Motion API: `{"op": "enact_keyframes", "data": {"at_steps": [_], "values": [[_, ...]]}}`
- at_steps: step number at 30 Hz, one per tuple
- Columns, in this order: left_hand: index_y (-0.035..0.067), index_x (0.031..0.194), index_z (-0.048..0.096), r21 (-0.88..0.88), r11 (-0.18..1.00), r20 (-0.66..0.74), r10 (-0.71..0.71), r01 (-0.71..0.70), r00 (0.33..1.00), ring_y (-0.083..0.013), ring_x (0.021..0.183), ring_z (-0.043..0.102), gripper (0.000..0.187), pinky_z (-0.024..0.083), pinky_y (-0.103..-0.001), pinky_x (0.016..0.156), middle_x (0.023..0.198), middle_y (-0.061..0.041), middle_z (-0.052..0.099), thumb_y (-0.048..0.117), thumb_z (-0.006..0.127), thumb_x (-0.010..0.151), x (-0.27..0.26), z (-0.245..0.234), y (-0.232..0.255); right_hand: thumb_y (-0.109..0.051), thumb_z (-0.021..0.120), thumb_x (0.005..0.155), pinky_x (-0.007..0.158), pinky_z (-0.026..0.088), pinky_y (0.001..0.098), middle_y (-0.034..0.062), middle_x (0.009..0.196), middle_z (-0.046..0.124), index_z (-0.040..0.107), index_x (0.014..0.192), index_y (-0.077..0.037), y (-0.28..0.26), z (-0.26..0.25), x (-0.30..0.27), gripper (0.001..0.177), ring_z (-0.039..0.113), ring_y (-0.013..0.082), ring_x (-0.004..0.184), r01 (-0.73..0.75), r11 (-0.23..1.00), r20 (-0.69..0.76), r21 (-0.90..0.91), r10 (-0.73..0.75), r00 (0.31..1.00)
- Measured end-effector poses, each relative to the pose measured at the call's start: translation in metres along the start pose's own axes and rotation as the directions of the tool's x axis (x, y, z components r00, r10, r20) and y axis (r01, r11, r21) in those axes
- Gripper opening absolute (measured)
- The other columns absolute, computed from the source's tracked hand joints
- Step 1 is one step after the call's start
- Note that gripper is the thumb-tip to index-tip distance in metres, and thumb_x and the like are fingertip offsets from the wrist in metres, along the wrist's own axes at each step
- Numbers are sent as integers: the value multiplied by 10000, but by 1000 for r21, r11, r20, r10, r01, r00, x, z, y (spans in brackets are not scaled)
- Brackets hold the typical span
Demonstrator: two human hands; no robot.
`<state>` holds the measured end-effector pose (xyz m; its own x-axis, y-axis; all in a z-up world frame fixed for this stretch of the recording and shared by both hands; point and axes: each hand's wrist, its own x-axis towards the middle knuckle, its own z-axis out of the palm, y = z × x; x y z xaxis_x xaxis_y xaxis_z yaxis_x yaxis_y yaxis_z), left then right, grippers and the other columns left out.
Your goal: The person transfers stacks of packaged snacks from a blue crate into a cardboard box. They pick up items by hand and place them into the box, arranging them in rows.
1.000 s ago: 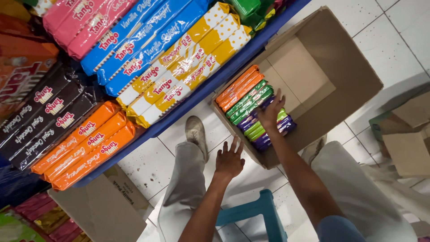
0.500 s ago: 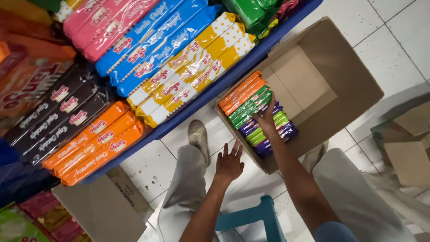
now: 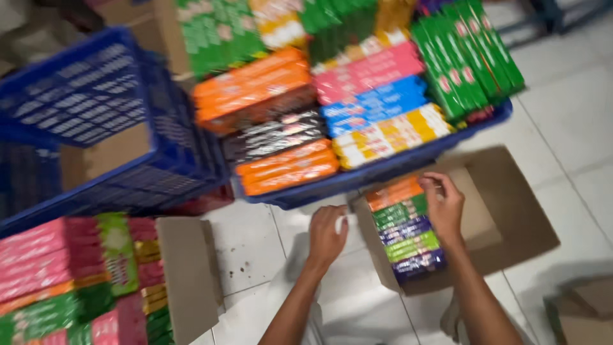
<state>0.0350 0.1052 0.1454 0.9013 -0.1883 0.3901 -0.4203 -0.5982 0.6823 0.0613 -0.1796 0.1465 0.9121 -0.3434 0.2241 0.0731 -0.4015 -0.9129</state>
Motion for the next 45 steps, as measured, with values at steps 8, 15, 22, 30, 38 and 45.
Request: {"op": "enact_keyframes", "data": {"at_steps": [8, 15, 22, 30, 38, 45], "values": [[71, 1107, 635, 108, 989, -514, -34, 104, 857, -303, 939, 562, 172, 472, -407, 838, 1026, -92, 563, 150, 649, 954, 11, -149, -31, -103, 795, 899, 874, 517, 397, 33, 887, 665, 765, 1040, -112, -208, 106, 86, 145, 638, 283, 878, 749, 635, 122, -190, -741, 660], [-18, 1427, 460, 108, 992, -301, -36, 72, 953, -477, 1325, 465, 565, 386, -569, 1103, 1422, -263, 470, 85, 670, 913, 18, -172, -33, -199, 824, 797, 1068, 400, 554, 278, 1498, 459, 529, 1446, -39, -306, 168, 95, 730, 414, 458, 1414, 782, 430, 477, -451, -624, 619], [25, 1502, 385, 89, 980, -276, -145, 176, 950, -367, 1346, 466, 627, 387, -487, 1125, 1463, -179, 480, 158, 636, 944, 12, -163, -48, -330, 777, 861, 1121, 329, 547, 211, 1676, 233, 250, 1638, -157, -317, 189, 109, 954, 323, 377, 1479, 691, 370, 657, -621, -236, 716], [19, 1465, 423, 179, 961, -293, -154, 213, 944, -350, 1318, 485, 609, 419, -463, 1113, 1469, -170, 481, 199, 639, 926, 14, -156, -50, -425, 897, 702, 927, 374, 514, 141, 1319, 464, 375, 1586, -228, -280, 217, 136, 1046, 455, 354, 1199, 668, 246, 578, -702, -352, 736], [13, 1490, 410, 238, 956, -324, -90, 173, 942, -351, 1350, 478, 603, 412, -453, 1127, 1498, -172, 464, 186, 616, 951, 14, -153, -51, -428, 938, 594, 996, 354, 511, 77, 1192, 474, 579, 1305, -289, -312, 184, 119, 808, 460, 321, 1177, 711, 188, 585, -677, -449, 676], [-22, 1340, 554, 168, 969, -514, -73, 184, 855, -436, 1330, 504, 437, 395, -511, 1127, 1447, -254, 510, 11, 610, 908, -21, -114, -41, -332, 978, 484, 988, 367, 542, 130, 1249, 531, 647, 1309, -259, -268, 86, 73, 893, 496, 390, 1145, 706, 328, 494, -627, -534, 687]]}}
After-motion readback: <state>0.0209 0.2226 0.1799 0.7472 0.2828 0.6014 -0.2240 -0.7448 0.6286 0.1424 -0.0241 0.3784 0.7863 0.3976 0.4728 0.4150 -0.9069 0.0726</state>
